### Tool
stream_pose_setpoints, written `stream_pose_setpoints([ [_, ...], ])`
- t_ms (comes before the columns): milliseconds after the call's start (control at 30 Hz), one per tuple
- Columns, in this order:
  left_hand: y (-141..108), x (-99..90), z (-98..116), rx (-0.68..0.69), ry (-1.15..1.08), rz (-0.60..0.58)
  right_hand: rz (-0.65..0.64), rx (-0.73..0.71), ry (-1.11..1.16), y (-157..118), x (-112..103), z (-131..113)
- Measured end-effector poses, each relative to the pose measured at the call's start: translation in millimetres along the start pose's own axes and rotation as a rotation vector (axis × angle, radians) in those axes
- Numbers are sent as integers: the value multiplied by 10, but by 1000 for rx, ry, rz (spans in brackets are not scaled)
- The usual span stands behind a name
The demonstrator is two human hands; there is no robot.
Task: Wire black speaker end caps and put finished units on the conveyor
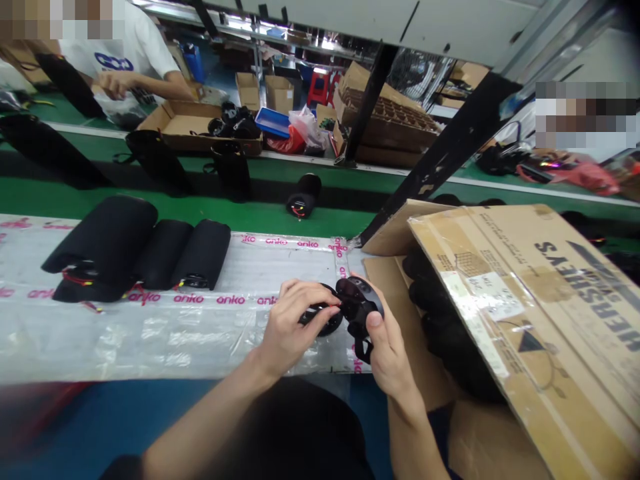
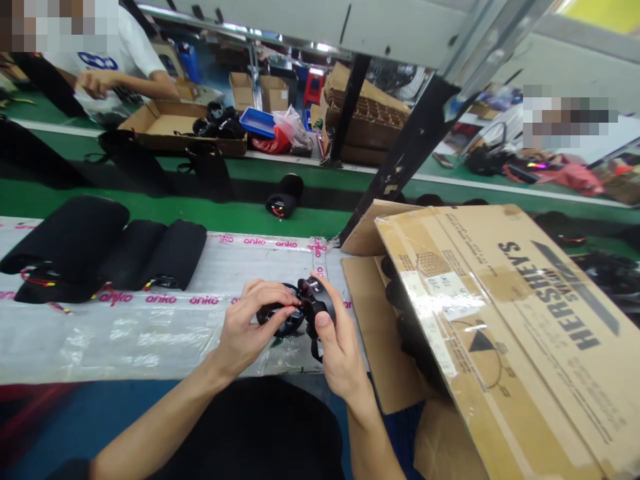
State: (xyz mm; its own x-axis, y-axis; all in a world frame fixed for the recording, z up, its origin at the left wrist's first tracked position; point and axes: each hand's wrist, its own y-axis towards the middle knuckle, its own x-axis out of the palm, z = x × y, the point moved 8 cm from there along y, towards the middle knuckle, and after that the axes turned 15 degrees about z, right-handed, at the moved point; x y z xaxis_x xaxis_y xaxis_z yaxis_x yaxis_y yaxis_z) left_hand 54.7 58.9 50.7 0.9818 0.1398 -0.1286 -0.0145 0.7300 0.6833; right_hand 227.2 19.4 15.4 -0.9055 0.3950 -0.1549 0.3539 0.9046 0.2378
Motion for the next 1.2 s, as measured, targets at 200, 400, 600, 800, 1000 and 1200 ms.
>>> stream_pose_setpoints([
  [200,-88,38,7,90,113,24,148,63,37,-80,44,56],
  [400,-109,-43,-25,89,124,88,179,88,44,-129,81,103],
  [600,1,17,40,195,138,-85,140,19,40,-118,76,63],
  [800,40,43,60,166,49,-93,128,-6,36,-122,54,54],
  [1000,57,71,83,116,92,-102,22,-195,-84,-107,38,-139],
  [1200,74,63,-43,-48,101,-50,2,-149,-60,-56,-19,-92],
])
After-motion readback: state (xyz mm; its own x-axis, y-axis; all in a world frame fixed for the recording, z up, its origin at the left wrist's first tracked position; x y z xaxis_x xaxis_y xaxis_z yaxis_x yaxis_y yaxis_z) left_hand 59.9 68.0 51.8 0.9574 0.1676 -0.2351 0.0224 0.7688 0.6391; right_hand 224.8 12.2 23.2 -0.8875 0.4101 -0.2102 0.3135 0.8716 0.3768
